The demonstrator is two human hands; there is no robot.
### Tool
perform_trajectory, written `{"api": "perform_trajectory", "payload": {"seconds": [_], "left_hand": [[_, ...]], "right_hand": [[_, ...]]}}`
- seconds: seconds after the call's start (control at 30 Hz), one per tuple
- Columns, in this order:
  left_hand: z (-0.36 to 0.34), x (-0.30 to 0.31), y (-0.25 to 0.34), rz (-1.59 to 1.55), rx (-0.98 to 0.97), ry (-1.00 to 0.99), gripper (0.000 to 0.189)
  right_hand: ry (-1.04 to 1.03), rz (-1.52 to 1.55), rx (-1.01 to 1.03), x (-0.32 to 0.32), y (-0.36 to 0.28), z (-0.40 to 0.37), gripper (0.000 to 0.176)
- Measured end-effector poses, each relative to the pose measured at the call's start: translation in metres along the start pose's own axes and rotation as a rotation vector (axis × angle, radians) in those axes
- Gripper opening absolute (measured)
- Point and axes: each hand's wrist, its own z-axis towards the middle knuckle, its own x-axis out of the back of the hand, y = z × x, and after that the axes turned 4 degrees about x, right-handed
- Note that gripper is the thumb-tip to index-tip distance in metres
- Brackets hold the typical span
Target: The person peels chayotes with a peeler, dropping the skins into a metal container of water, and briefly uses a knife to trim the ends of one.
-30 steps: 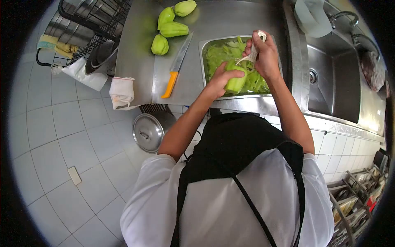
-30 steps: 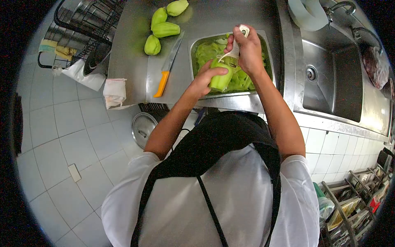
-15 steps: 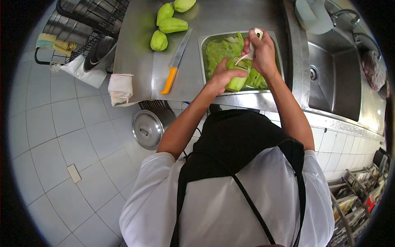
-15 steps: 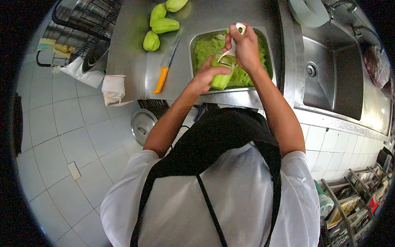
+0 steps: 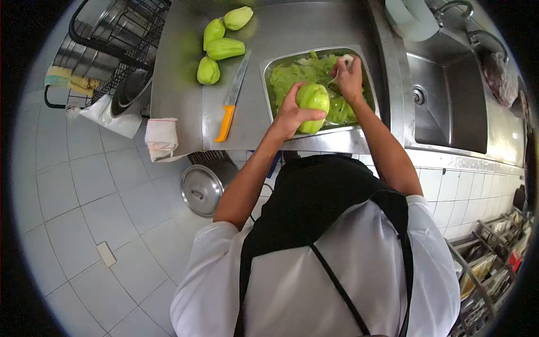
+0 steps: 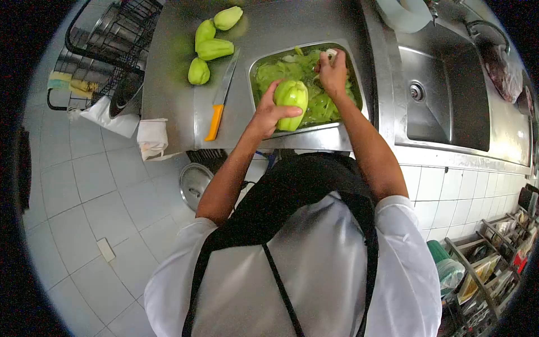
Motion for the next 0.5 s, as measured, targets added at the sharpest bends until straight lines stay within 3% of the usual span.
{"api": "perform_trajectory", "payload": {"seconds": [0.1,0.23,0.3,0.5], "left_hand": [[0.004,0.009,-0.007,0.109,-0.073,0.024,0.084],[0.004,0.009,-0.005,0.275,-0.079,0.1,0.087],[0.005,0.007,-0.008,0.403,-0.085,0.152,0.086],[0.004,-0.004,0.0,0.549,0.001,0.261,0.096]], "right_hand": [[-0.13,-0.022,0.026,0.007,0.012,0.002,0.02],[-0.099,0.213,0.028,0.009,-0.061,0.009,0.023],[-0.067,0.304,-0.074,0.005,-0.09,0.009,0.025],[-0.276,0.507,-0.25,-0.002,-0.114,-0.005,0.022]]}}
